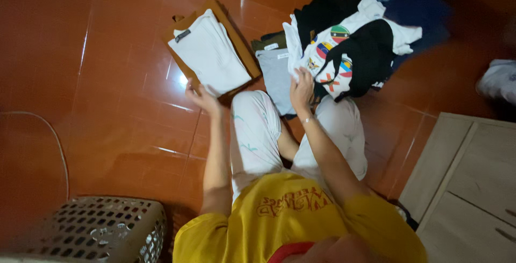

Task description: The person sits on the floor and folds several garments one by one, including a white towel, a white shirt, a white t-shirt with flag graphics, and a dark blue t-shirt. Each item is smoothed, folded into a compact rectangle, and placed on a small wooden board.

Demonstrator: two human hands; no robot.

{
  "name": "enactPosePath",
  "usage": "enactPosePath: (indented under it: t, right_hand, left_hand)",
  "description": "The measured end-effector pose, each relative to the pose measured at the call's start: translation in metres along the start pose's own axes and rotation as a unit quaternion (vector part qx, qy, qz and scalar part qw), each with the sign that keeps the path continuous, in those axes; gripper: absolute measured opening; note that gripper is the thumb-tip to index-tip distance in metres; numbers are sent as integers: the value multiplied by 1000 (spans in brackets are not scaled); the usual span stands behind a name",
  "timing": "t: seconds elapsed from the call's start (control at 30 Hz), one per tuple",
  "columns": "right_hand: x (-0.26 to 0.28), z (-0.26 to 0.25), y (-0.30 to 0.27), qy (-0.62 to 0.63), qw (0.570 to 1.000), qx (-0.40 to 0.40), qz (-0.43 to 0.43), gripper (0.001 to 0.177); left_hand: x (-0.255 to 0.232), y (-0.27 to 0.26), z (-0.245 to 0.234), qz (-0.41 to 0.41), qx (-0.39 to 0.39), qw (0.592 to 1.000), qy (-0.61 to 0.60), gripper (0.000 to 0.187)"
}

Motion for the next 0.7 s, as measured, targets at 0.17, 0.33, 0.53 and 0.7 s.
enactPosePath:
  t: [0.17,0.33,0.53,0.7]
  right_hand:
    - [-50,-7,10,196,950,-35,241,28]
    - [5,-128,33,323,941,-97,43,26]
    - [54,-220,30,589,802,62,72,17]
    - [53,-277,11,538,841,26,57,17]
  left_hand:
    - [-36,-84,11,128,113,974,151,45]
    - [-42,-149,57,97,250,955,127,50]
    - [-22,-212,124,-303,480,819,-81,59]
    - [-68,-242,110,-323,553,766,-55,42]
Point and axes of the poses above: each hand's wrist, its own y-axis towards the middle knuckle, its own z-axis out of the palm, x = y × z, the point moved 7 cm from there along y, towards the middle knuckle, and after that the axes turned 1 degree about -x, right-handed, at the moved point
